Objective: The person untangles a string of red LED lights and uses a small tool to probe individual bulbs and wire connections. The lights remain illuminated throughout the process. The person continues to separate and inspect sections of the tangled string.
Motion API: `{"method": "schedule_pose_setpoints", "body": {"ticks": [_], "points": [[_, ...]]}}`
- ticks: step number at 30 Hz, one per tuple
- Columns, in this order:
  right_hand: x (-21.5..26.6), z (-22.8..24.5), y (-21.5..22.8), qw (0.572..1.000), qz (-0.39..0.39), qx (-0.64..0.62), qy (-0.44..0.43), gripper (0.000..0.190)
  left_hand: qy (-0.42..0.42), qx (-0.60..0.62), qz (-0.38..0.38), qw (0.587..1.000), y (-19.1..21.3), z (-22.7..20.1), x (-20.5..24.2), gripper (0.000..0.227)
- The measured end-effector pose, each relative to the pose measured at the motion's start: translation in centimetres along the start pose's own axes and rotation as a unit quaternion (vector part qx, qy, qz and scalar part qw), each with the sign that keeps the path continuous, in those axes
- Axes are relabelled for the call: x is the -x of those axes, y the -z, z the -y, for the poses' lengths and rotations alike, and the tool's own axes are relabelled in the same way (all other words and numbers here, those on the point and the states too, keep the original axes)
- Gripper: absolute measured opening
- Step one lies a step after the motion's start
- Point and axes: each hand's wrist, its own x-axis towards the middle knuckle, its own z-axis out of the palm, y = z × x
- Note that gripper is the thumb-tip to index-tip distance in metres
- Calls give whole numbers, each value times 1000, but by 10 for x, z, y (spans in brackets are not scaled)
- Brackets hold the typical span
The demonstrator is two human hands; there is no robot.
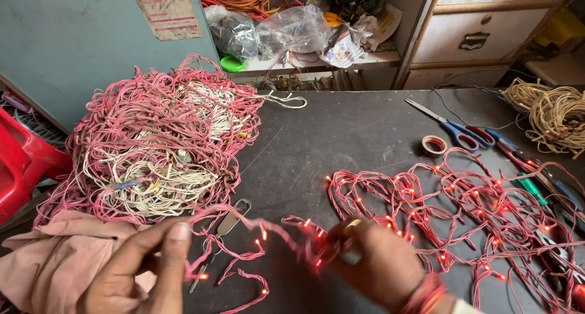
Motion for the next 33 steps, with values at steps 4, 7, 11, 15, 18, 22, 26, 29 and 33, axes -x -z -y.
{"method": "schedule_pose_setpoints", "body": {"ticks": [4,7,11,15,18,22,26,29,33], "points": [[-18,-29,51,919,7,-229,-321,24,8,18,-10,1000,6,20,1,16],[-22,-46,72,861,-13,-289,-418,29,71,89,-2,993,-4,35,4,21],[-27,-42,79,873,-27,-237,-425,34,142,42,74,986,-7,51,8,20],[-24,-20,88,961,41,-61,-267,40,187,15,71,980,-9,60,11,20],[-15,-2,79,995,-22,-5,-94,22,168,9,102,981,-6,63,8,24],[1,8,52,994,27,102,-32,21,228,162,102,955,-4,57,3,21],[6,14,25,986,39,155,-41,41,1,138,127,982,7,51,-13,17],[-2,22,16,989,8,147,6,43,-139,56,111,983,16,46,-21,17],[-10,27,33,988,-52,130,63,18,8,55,54,997,5,42,-13,18]]}}
